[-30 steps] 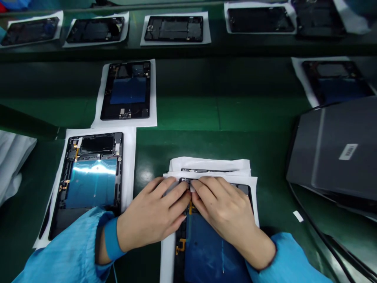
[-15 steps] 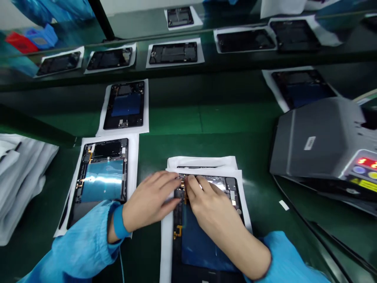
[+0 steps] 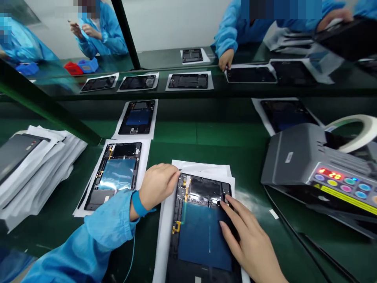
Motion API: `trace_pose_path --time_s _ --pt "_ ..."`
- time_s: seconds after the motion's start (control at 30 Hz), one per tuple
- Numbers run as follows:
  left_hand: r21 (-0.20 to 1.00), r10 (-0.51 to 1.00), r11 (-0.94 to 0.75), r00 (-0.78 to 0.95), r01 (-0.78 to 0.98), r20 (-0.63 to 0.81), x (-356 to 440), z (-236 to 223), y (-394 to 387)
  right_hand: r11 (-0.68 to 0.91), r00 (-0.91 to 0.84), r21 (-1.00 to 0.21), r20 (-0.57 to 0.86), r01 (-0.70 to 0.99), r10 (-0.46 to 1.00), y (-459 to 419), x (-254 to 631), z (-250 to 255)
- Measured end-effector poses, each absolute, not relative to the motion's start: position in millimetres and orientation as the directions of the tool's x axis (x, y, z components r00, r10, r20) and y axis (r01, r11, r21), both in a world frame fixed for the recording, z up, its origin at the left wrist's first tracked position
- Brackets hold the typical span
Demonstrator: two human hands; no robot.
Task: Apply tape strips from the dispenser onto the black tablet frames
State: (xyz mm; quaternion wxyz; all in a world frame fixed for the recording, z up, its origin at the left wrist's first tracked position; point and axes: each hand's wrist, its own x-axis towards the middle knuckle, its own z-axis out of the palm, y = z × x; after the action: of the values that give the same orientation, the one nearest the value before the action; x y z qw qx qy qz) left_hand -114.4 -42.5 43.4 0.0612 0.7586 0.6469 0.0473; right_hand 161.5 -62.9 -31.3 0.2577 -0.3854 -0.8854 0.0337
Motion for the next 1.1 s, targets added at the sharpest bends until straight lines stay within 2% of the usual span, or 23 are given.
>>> trace_pose_path --time_s 0.1,0.2,0.3,0.47,0.63,0.73,0.83,0.97,1.0,1.07,1.1 --pt "0.059 0.997 -0.069 0.071 0.996 -0.033 -141 62 -29 0.705 -0.571 -0.278 0.432 0.652 0.698 -62 160 -34" --pt "-0.072 0.993 0.11 -0.112 0.991 -0.032 -197 87 -2 0.702 -0.569 -0.303 0.423 0.645 0.705 -61 163 -38" --pt "-0.167 0.967 0.199 -0.221 0.966 -0.127 -262 102 25 0.706 -0.571 -0.31 0.427 0.637 0.702 -61 165 -42" --pt "-0.206 0.916 0.113 -0.182 0.972 -0.356 -325 89 48 0.724 -0.577 -0.295 0.452 0.623 0.681 -58 167 -49" --pt "-0.238 0.919 0.053 -0.141 0.97 -0.368 -337 64 51 0.705 -0.549 -0.342 0.453 0.621 0.703 -56 169 -54" --pt "-0.277 0.928 0.055 -0.152 0.959 -0.342 -341 65 52 0.684 -0.536 -0.37 0.431 0.629 0.726 -56 169 -53" --pt "-0.3 0.949 0.027 -0.119 0.953 -0.293 -331 86 53 0.682 -0.529 -0.345 0.444 0.645 0.724 -54 163 -46" --pt "-0.281 0.98 -0.119 0.067 0.952 -0.189 -261 125 22 0.699 -0.538 -0.302 0.469 0.648 0.701 -52 150 -27" --pt "-0.266 0.98 -0.171 0.137 0.949 -0.142 -236 131 2 0.7 -0.541 -0.292 0.468 0.652 0.699 -51 148 -23" --pt "-0.197 0.933 -0.315 0.341 0.928 0.113 -184 131 -51 0.695 -0.534 -0.26 0.48 0.67 0.695 -49 147 -17" --pt "-0.129 0.871 -0.434 0.452 0.891 0.19 -160 125 -80 0.686 -0.519 -0.242 0.498 0.686 0.695 -48 149 -15"
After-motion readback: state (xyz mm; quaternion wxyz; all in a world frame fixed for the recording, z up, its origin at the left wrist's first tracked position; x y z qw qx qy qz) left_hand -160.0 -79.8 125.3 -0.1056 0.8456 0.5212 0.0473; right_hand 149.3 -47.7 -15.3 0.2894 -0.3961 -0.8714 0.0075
